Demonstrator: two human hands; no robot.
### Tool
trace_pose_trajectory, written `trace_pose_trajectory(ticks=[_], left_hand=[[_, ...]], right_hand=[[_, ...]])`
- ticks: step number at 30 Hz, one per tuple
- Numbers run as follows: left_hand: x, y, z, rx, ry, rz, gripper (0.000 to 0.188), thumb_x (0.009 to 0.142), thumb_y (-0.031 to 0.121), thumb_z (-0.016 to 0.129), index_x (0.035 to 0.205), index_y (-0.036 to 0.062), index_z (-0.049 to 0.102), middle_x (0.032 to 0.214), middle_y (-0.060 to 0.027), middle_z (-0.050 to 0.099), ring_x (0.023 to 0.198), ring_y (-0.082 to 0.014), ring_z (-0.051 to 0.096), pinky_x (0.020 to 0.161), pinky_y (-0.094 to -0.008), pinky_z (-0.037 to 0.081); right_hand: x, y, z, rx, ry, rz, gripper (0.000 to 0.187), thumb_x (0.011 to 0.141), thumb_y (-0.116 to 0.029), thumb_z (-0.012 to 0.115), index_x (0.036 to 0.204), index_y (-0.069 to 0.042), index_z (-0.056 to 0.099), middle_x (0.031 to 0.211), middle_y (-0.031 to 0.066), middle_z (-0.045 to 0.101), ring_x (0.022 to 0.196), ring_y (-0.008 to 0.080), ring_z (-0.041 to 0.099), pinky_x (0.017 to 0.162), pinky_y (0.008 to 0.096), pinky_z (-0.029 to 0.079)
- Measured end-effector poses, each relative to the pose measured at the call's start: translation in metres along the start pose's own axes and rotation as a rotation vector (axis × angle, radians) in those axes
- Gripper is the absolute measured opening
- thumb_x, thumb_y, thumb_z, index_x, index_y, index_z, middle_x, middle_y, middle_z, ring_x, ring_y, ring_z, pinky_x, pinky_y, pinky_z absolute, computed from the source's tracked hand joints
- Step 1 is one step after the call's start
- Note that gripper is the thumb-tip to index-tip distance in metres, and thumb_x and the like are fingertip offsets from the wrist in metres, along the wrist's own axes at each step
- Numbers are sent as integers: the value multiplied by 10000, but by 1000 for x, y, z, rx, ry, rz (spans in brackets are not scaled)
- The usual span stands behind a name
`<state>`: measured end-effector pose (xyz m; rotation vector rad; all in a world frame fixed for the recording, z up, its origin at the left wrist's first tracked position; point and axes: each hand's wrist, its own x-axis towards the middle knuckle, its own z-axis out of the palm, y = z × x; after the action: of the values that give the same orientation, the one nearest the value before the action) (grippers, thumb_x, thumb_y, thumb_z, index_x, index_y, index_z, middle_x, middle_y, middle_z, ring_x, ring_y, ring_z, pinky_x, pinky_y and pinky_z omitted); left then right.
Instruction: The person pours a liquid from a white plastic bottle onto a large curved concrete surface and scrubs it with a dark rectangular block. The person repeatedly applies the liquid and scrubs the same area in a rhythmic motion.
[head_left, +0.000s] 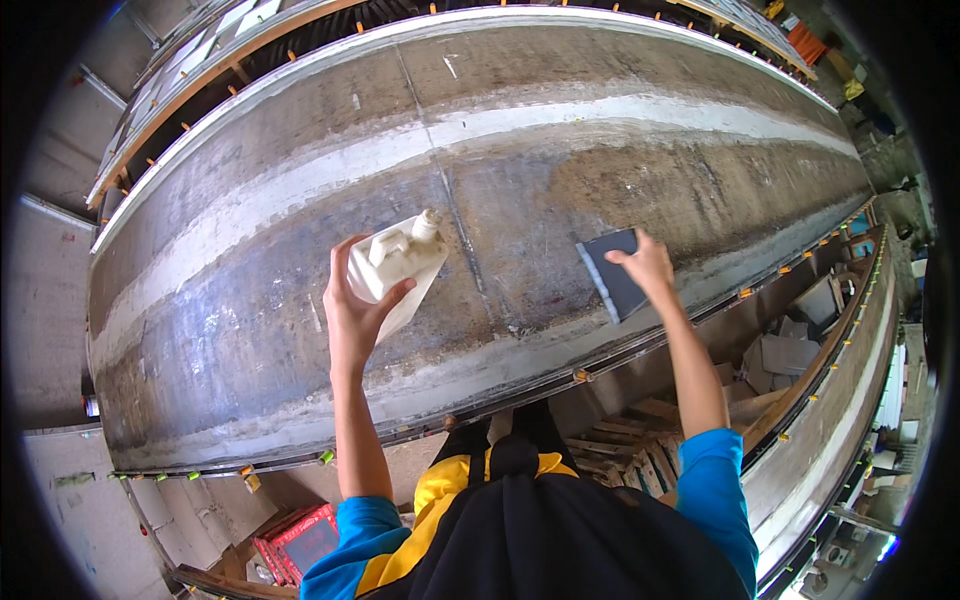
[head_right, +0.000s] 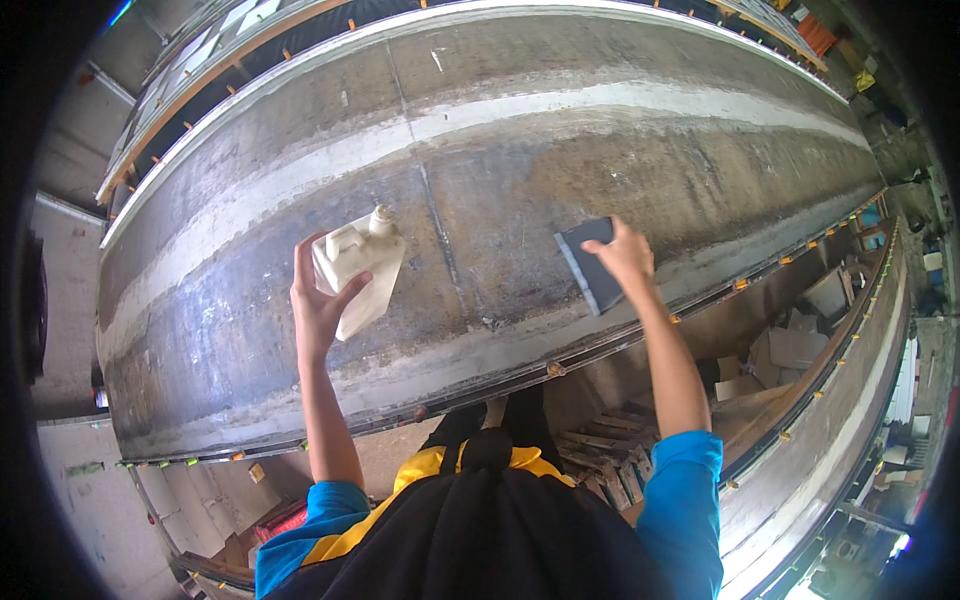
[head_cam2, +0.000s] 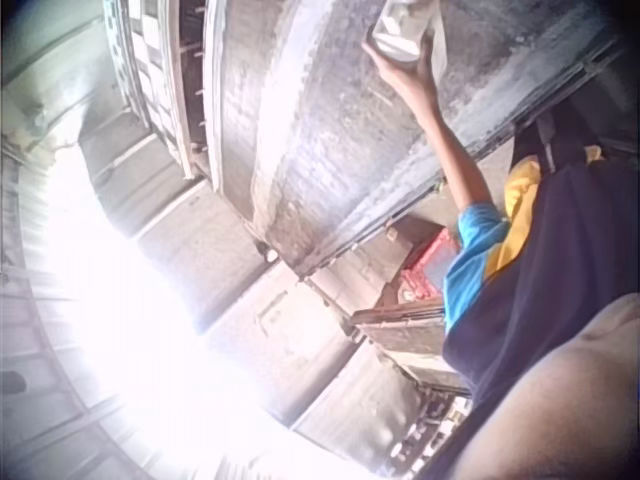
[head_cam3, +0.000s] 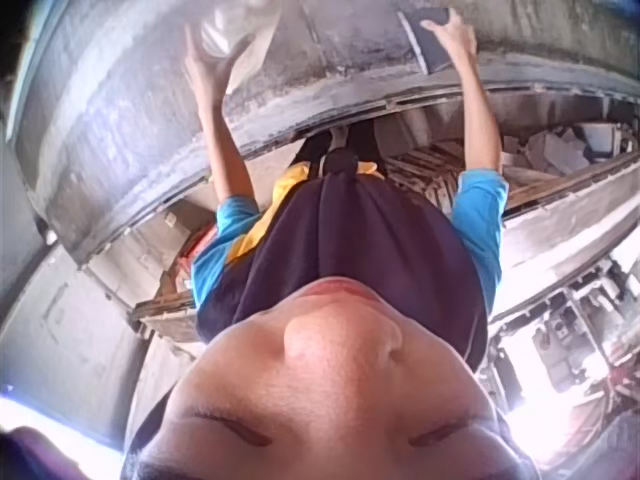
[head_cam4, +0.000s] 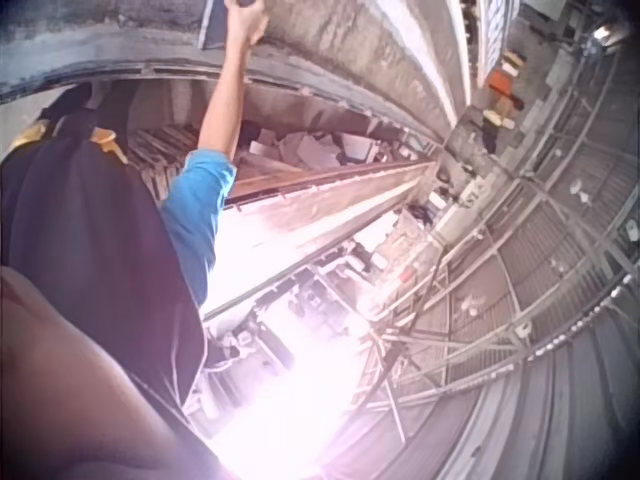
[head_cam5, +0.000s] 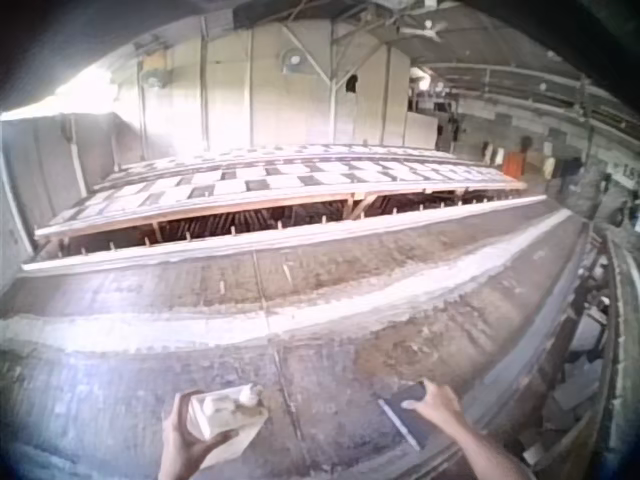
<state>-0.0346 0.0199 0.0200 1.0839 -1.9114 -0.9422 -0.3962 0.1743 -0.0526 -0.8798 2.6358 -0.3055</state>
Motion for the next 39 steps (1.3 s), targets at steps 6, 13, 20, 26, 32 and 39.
trace_pose_trajectory(ticks=[6, 13, 20, 26, 32, 39], left_hand=[[-3, 7, 13, 105, 5, -29, 663, 592, 216, 828, 1149, 94, 489, 1024, -120, 623, 934, -272, 608, 807, -390, 485], [9, 33, 50, 226, 49, -3, 673, 588, 222, 831, 1150, 83, 487, 1027, -136, 620, 939, -302, 606, 792, -391, 491], [1, 51, 91, 304, 72, -123, 668, 597, 215, 816, 1162, 121, 472, 1047, -132, 615, 970, -304, 596, 825, -414, 481], [17, 75, 141, 506, -67, -69, 688, 594, 292, 814, 1164, 100, 479, 1049, -133, 597, 969, -291, 589, 829, -418, 481], [50, 94, 199, 717, -222, 210, 721, 586, 300, 823, 1186, 126, 463, 1035, -109, 568, 969, -290, 564, 851, -431, 466], [106, 134, 322, 890, -397, 619, 693, 616, 291, 796, 1207, 127, 473, 1073, -101, 549, 998, -273, 541, 874, -413, 454]], right_hand=[[-33, -99, -5, 64, -252, -38, 631, 706, -377, 735, 1150, 5, 500, 882, 150, 656, 784, 237, 646, 675, 346, 504], [13, -106, 50, 268, -262, -302, 600, 802, -304, 659, 1239, 30, 418, 767, 106, 616, 641, 188, 594, 545, 300, 470], [101, -14, -20, 155, -181, -195, 590, 808, -276, 648, 1254, 29, 411, 915, 220, 637, 796, 253, 650, 685, 361, 523], [40, -47, -9, 115, -355, -549, 668, 819, -267, 648, 1275, 99, 325, 706, 178, 642, 661, 258, 650, 484, 320, 500], [131, 76, -77, 182, -110, -118, 663, 817, -325, 631, 1294, 42, 354, 1029, 238, 606, 945, 320, 616, 792, 389, 504], [133, 179, -94, 407, 322, -32, 668, 780, -318, 662, 1269, 36, 378, 869, 264, 628, 841, 406, 615, 729, 426, 482]])
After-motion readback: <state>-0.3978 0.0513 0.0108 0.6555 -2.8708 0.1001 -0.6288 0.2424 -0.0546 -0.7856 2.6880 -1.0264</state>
